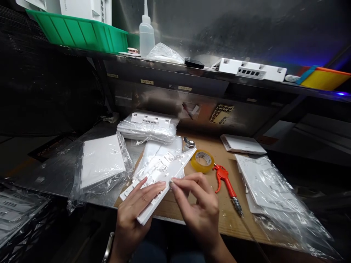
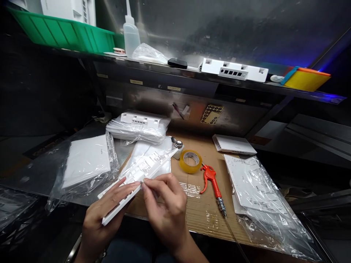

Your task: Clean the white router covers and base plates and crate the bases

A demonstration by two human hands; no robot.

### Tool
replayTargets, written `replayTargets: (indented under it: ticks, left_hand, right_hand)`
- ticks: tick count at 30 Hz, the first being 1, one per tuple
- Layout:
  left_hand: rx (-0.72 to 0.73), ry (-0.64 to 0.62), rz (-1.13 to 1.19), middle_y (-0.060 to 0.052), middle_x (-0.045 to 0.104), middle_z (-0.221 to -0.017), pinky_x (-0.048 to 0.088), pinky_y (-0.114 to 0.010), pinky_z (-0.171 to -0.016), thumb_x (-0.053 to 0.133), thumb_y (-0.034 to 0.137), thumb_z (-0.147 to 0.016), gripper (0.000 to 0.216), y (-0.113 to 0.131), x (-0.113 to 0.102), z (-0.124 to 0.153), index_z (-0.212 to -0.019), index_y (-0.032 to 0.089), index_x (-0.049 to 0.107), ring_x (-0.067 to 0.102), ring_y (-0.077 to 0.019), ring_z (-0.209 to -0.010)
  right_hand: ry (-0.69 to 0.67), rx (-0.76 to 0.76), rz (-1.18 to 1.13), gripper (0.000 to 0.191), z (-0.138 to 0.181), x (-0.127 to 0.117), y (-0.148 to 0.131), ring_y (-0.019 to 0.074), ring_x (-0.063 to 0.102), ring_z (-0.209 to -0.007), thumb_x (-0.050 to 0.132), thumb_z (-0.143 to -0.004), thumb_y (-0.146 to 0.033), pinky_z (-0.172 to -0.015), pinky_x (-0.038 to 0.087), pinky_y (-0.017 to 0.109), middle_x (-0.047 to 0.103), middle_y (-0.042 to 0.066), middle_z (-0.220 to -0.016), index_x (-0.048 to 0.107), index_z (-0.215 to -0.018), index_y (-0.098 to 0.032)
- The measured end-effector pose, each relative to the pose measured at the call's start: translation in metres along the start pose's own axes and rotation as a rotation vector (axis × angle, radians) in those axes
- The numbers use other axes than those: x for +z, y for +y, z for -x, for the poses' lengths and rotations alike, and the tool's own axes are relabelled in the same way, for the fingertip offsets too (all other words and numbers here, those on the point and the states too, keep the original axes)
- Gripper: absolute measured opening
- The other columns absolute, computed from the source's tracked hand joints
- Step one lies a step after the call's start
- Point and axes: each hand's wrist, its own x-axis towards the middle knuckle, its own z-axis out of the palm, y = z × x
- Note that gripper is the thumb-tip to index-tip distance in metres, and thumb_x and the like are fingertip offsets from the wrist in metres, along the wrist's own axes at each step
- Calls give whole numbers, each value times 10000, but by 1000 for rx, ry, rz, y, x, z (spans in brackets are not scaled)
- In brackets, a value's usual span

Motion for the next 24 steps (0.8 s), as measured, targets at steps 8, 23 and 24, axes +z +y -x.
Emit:
replayTargets:
  ticks: [8, 23, 24]
  left_hand:
    - [24, -15, 5, -75, 724, -1331, 417, -463, -1212, 506, -22, -925, 537, -5, -3, 2, -1413, 183, 597, 671, -212, -1242]
    - [127, -48, -15, -67, 756, -1284, 386, -524, -1222, 480, 15, -950, 529, -15, -14, -3, -1422, 223, 596, 696, -233, -1212]
    - [147, -43, -29, -45, 771, -1257, 376, -524, -1230, 471, 24, -969, 521, -15, -17, -5, -1421, 247, 602, 712, -226, -1184]
  right_hand:
    - [-23, 7, 2, 226, 1, 2, 0, 146, 654, -770, 696, -911, -73, -695, 579, 277, 677, 31, -886, 770, -1050, -234]
    - [70, -22, 114, 136, -17, -22, 35, 144, 647, -808, 700, -933, -134, -754, 565, 283, 679, 37, -887, 783, -1006, -212]
    - [171, 45, 138, 98, -23, -34, 46, 151, 653, -841, 705, -944, -189, -783, 567, 293, 679, 38, -910, 780, -997, -223]
